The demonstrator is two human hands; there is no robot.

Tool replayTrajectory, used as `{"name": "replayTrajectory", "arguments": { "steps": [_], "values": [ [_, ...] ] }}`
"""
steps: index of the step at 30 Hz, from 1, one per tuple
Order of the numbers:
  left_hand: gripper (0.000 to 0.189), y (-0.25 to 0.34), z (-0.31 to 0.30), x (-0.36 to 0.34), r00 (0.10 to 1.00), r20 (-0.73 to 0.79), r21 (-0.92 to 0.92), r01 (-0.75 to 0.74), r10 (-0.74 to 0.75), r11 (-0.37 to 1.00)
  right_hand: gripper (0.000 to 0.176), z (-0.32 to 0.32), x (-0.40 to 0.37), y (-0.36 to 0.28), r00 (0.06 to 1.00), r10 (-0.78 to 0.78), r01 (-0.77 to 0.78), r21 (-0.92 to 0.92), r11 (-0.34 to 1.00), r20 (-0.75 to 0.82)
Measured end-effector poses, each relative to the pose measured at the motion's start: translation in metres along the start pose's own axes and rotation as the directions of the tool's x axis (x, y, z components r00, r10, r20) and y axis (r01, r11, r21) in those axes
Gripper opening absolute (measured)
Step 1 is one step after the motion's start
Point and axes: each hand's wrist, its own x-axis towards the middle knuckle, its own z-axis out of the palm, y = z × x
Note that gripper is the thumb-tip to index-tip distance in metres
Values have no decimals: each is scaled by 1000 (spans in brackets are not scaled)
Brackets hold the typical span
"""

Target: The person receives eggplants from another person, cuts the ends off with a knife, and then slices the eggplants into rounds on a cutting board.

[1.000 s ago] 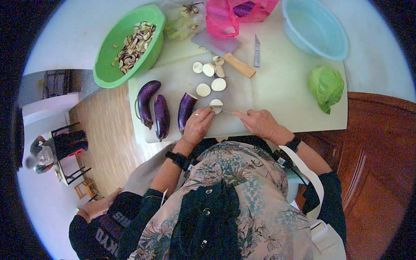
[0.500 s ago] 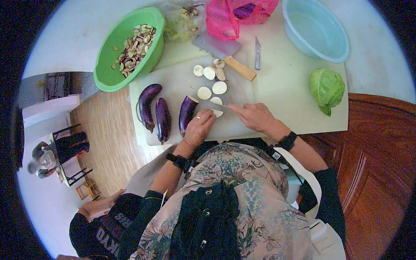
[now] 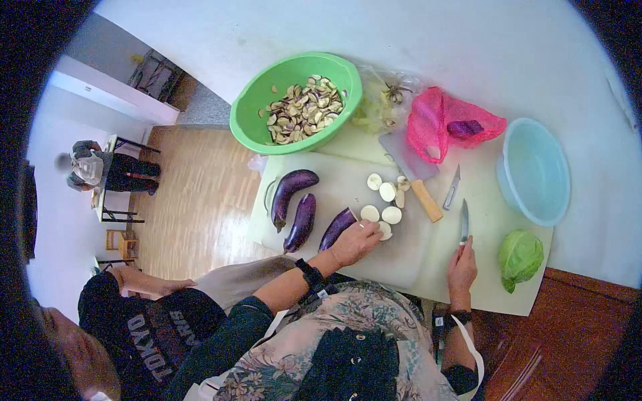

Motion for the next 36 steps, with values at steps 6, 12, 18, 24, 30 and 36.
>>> {"name": "replayTrajectory", "arguments": {
  "steps": [6,12,18,24,30,36],
  "values": [
    [28,-14,7,-6,997,-35,-4,-64,64,998,41,-12,25,-4,998,-47,41,-126,991,-43],
    [28,-8,-7,-1,996,-84,84,10,-3,996,43,-11,54,-69,914,-396,405,219,888,-85],
    [30,-13,-15,-3,982,-148,166,140,-115,976,55,17,81,-96,911,-366,363,54,930,192],
    [35,-13,-2,7,978,-114,221,199,-177,955,61,17,114,-113,846,-287,300,44,953,450],
    [38,-15,-6,15,974,-94,222,223,-206,949,68,7,105,-109,923,-289,185,363,913,255],
    [37,-13,-17,19,951,-61,76,309,-305,948,63,-59,53,-102,836,-208,-351,786,509,508]
  ]
}}
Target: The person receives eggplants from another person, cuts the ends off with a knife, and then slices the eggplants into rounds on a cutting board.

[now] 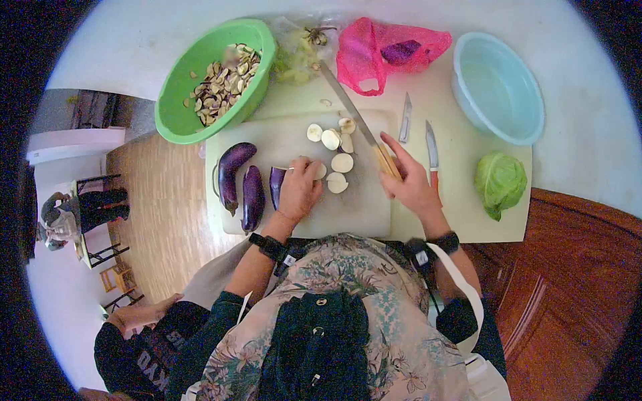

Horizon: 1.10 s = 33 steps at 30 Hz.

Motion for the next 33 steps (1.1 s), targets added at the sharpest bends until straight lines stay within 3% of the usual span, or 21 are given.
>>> {"name": "replayTrajectory", "arguments": {
  "steps": [1,3,4,6,8,10,11,13,18,20,22,24,25,26,28,30,31,33],
  "values": [
    [36,1,-3,0,998,27,-45,53,-52,998,63,4,-13,5,1000,2,-2,1,1000,-1],
    [37,-2,0,-4,999,8,-70,51,-50,996,55,10,-30,17,981,-192,182,241,953,15],
    [37,-3,2,-6,999,-13,-93,47,-48,995,55,10,-31,18,982,-191,182,241,953,14],
    [35,-6,1,-5,996,-26,-177,80,-86,981,58,12,-32,15,995,14,-32,-190,981,-94],
    [33,-8,-4,-3,993,-37,-254,100,-113,962,52,10,-32,20,995,-24,4,-217,976,-92],
    [29,-1,-21,-5,956,-122,-328,215,-267,920,46,1,-40,19,995,45,-2,-425,905,92],
    [29,1,-29,-8,958,-114,-327,214,-263,920,46,4,-45,16,995,49,-8,-420,907,87],
    [29,3,-41,-15,901,-169,-433,296,-400,851,42,7,-53,8,959,218,-136,-380,915,182],
    [26,-11,-39,-30,871,-219,-470,302,-440,830,37,13,-45,21,920,225,-47,-479,877,321],
    [25,-7,-34,-32,844,-150,-617,326,-514,716,35,11,-40,24,912,240,-28,-534,845,332],
    [26,-9,-23,-33,883,-138,-597,288,-449,749,34,8,-35,31,938,127,68,-530,845,323],
    [28,-6,-13,-32,914,-121,-577,252,-386,777,34,4,-33,37,954,109,58,-531,845,278],
    [29,-1,-8,-28,925,-6,-611,297,-379,734,35,2,-32,37,970,85,52,-533,845,229],
    [29,2,-3,-23,926,108,-637,345,-363,689,35,0,-32,35,968,90,50,-534,844,233],
    [30,-1,13,-12,941,115,-613,321,-320,722,37,-1,-33,25,968,220,-110,-587,802,119],
    [33,3,22,-1,913,173,-510,403,-369,760,37,0,-36,27,972,209,-110,-584,804,105],
    [33,5,24,1,915,178,-513,401,-363,759,37,1,-37,28,976,194,-100,-581,808,102],
    [35,9,23,6,952,42,-287,303,-304,909,36,7,-39,30,979,170,-73,-591,803,111]
  ]
}}
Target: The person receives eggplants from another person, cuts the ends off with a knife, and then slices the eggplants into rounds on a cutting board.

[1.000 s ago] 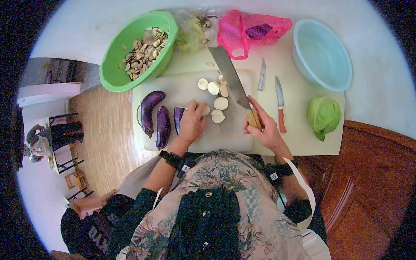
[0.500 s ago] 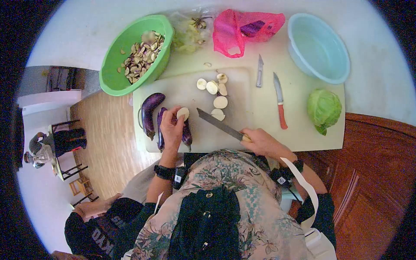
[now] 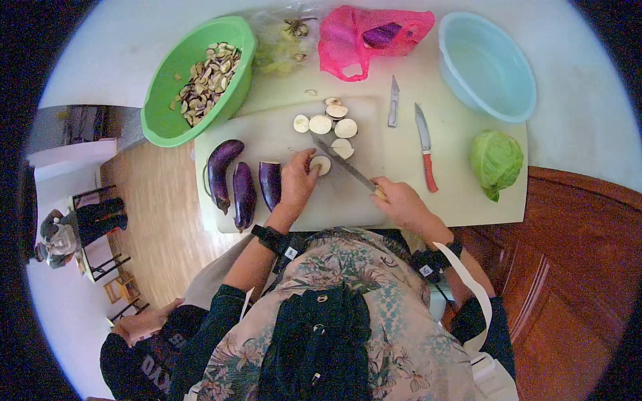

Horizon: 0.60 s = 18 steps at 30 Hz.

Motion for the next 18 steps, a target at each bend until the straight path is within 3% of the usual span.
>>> {"name": "replayTrajectory", "arguments": {
  "steps": [1,3,7,9,12,18],
  "values": [
    [35,5,-3,-1,1000,5,0,2,-2,1000,36,3,0,-1,1000,-27,27,-14,1000,-1],
    [33,16,-12,-11,998,-41,173,-31,39,984,35,10,-1,-1,998,-59,59,-31,998,-13],
    [29,-4,-16,-26,987,57,192,-162,153,968,33,14,-3,-4,996,-79,76,-91,993,-30],
    [31,-11,-17,-27,892,143,252,-451,428,856,33,12,-4,-6,998,-62,60,-101,993,-21],
    [35,-9,-16,-26,857,159,252,-515,490,819,32,10,-7,-9,997,-81,79,-114,990,-11],
    [38,-12,-12,-28,859,189,319,-512,476,797,31,15,-6,-8,988,-152,154,-202,967,27]
  ]
}}
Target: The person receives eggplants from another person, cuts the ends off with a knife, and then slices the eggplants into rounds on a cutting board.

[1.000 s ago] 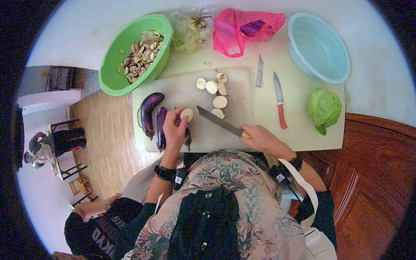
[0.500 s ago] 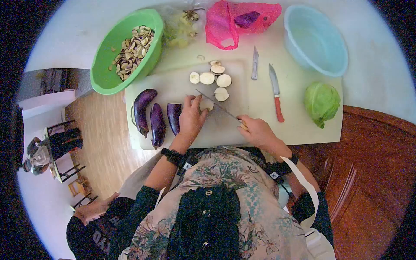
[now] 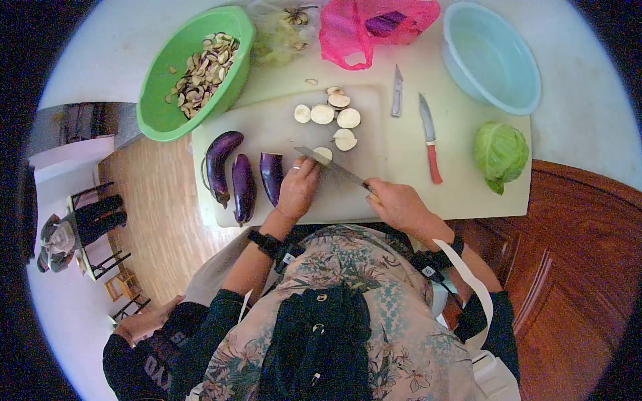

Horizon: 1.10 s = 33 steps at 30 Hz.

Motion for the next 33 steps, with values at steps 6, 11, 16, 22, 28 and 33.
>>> {"name": "replayTrajectory", "arguments": {
  "steps": [6,11,16,22,28,33],
  "values": [
    [37,-1,1,1,1000,18,15,5,-5,1000,31,-3,-1,-5,1000,1,1,-83,997,22],
    [35,0,0,3,1000,21,-12,20,-20,1000,30,-5,1,-8,998,11,-4,-110,994,60],
    [34,1,-3,2,996,67,-26,59,-58,998,28,-1,6,-6,997,5,2,-95,996,74],
    [32,0,2,6,998,-58,-34,-13,11,999,30,6,23,-7,995,56,-50,-82,995,78],
    [29,2,4,4,997,-62,-89,50,-55,995,30,6,23,0,998,-18,15,-63,998,-53],
    [26,-2,6,11,975,-153,-224,122,-159,967,36,11,4,0,980,173,-149,212,966,-102]
  ]
}}
